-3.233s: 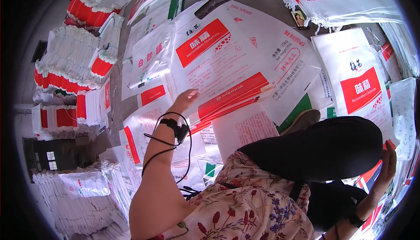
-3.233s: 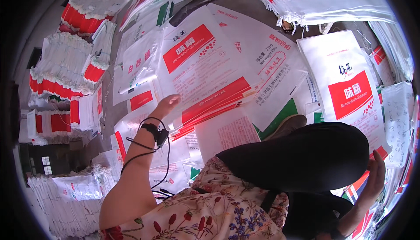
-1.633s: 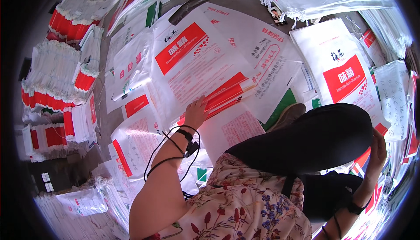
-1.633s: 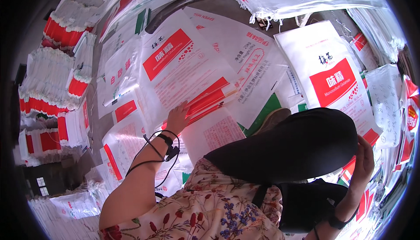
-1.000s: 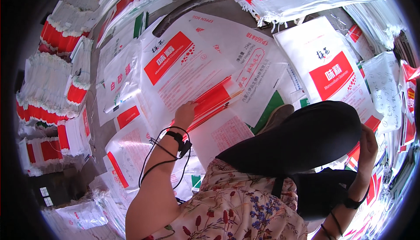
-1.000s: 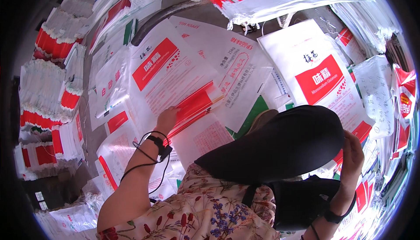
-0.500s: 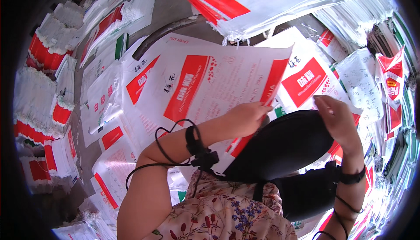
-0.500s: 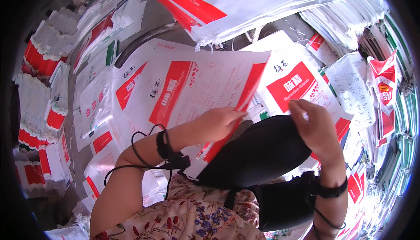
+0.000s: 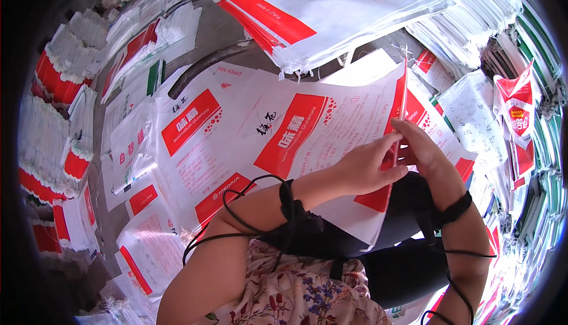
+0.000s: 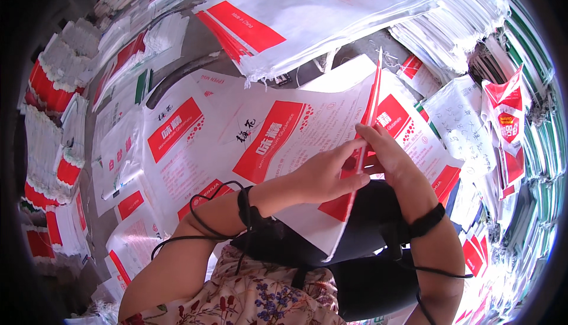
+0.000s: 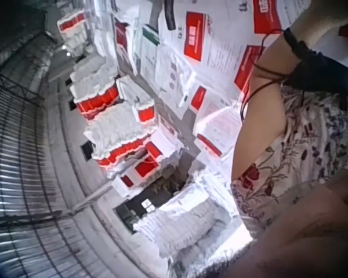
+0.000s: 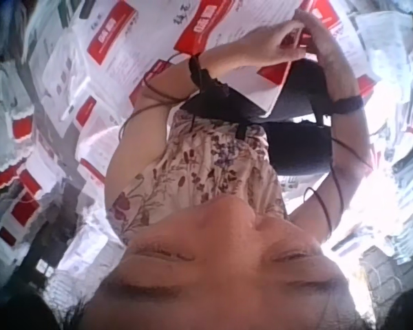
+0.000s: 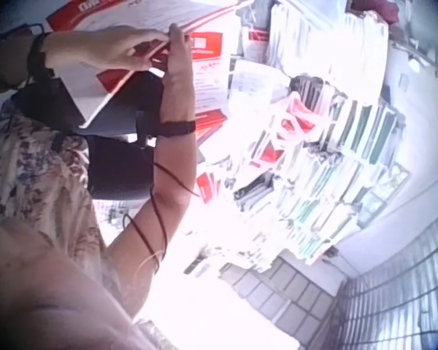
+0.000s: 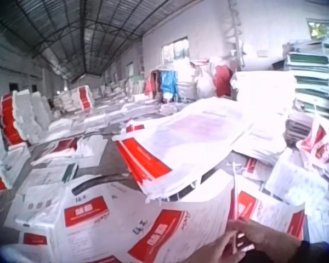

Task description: The person sorts through stacks of white and red plastic bags by hand while sitting on the floor, picking up bags one at a time and placing them into a separate pile.

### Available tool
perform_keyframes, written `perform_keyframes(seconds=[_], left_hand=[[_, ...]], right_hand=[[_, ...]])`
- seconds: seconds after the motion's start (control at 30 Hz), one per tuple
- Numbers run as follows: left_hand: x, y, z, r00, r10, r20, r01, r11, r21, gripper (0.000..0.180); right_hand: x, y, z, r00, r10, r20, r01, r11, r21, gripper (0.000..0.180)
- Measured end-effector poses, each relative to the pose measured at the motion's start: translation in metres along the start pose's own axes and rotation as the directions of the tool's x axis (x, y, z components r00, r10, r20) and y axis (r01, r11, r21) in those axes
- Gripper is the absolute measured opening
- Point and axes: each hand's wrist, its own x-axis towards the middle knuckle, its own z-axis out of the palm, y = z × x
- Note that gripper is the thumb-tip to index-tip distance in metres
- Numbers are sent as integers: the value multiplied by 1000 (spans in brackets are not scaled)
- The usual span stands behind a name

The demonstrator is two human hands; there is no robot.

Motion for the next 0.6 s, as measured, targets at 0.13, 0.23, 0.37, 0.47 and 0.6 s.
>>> perform_keyframes(seconds=[0.13, 0.23, 0.37, 0.47, 0.6], left_hand=[[6, -15, 24, 956, 291, 30, -254, 877, -408, 72], [-7, -24, 25, 960, 278, -40, -259, 822, -507, 50], [-24, -85, 18, 992, 42, -117, -96, 853, -513, 33], [-42, -136, 8, 965, -241, -107, 196, 927, -318, 31], [-31, -219, 30, 773, -592, 228, 634, 710, -307, 55]], right_hand=[[32, 26, -60, 987, -143, -75, 146, 988, 43, 32], [28, 14, -88, 934, -314, -172, 337, 934, 123, 29], [-47, -35, -156, 881, -253, -399, 311, 946, 87, 29], [-78, -22, -230, 844, -302, -443, 392, 911, 126, 42], [-149, 31, -262, 706, -495, -507, 450, 866, -219, 61]])
